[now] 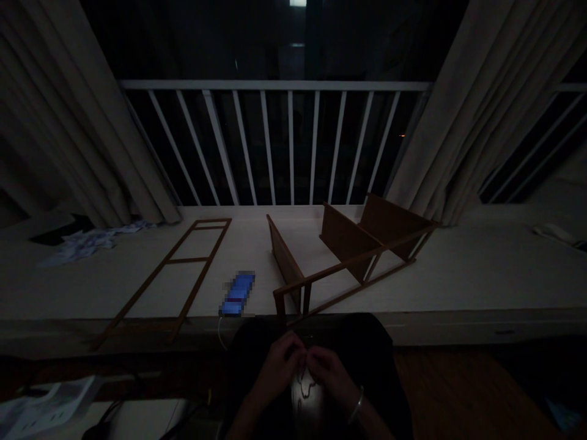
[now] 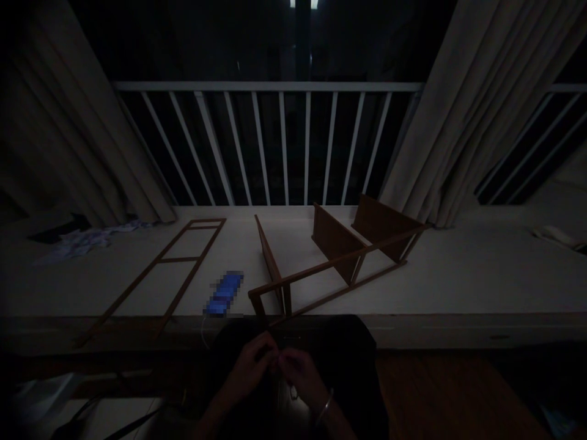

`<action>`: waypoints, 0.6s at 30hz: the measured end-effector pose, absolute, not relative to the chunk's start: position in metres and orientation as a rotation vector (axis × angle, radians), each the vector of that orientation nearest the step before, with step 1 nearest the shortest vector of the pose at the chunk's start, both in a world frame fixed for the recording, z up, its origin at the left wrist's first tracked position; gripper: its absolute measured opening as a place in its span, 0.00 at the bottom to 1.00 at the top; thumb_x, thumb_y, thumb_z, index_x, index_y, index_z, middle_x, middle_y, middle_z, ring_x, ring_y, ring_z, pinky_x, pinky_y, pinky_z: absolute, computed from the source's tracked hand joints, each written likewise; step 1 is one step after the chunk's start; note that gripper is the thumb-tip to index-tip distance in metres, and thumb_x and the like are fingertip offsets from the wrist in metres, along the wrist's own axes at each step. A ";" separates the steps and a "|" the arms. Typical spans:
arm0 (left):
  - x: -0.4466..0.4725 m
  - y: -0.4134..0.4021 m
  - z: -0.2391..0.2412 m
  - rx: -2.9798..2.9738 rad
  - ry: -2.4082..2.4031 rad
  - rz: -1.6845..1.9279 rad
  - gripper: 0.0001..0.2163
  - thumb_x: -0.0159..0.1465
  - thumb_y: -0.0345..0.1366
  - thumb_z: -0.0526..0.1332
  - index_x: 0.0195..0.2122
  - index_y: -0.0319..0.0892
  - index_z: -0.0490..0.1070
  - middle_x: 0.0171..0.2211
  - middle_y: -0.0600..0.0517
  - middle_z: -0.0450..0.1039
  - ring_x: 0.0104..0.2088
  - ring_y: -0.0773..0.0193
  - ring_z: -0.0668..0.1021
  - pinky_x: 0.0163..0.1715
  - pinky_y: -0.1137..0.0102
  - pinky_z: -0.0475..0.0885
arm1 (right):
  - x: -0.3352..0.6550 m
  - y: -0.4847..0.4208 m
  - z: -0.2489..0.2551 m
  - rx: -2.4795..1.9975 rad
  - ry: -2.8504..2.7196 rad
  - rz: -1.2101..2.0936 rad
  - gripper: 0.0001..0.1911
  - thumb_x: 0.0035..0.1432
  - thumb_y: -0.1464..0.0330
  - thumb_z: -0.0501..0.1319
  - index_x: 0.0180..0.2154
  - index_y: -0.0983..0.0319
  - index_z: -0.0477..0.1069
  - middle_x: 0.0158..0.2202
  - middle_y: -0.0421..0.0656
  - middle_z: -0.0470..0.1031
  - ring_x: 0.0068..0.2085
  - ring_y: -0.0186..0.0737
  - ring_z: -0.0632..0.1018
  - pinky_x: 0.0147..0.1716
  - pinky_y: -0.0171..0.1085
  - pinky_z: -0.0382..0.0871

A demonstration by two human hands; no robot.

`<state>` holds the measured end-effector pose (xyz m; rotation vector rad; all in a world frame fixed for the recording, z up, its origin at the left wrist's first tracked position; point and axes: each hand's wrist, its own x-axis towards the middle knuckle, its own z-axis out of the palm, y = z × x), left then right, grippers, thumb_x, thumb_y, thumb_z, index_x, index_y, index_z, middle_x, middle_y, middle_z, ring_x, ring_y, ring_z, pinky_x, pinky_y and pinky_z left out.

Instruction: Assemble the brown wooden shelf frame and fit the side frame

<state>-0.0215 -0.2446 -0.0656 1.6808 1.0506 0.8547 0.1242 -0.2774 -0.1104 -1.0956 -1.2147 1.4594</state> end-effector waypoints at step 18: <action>-0.013 -0.177 0.028 2.478 1.156 1.060 0.12 0.58 0.31 0.53 0.44 0.43 0.66 0.45 0.49 0.67 0.47 0.62 0.68 0.47 0.64 0.62 | 0.117 -0.215 -0.033 -1.289 -1.377 0.420 0.13 0.56 0.66 0.52 0.36 0.61 0.73 0.34 0.45 0.76 0.35 0.38 0.75 0.37 0.37 0.68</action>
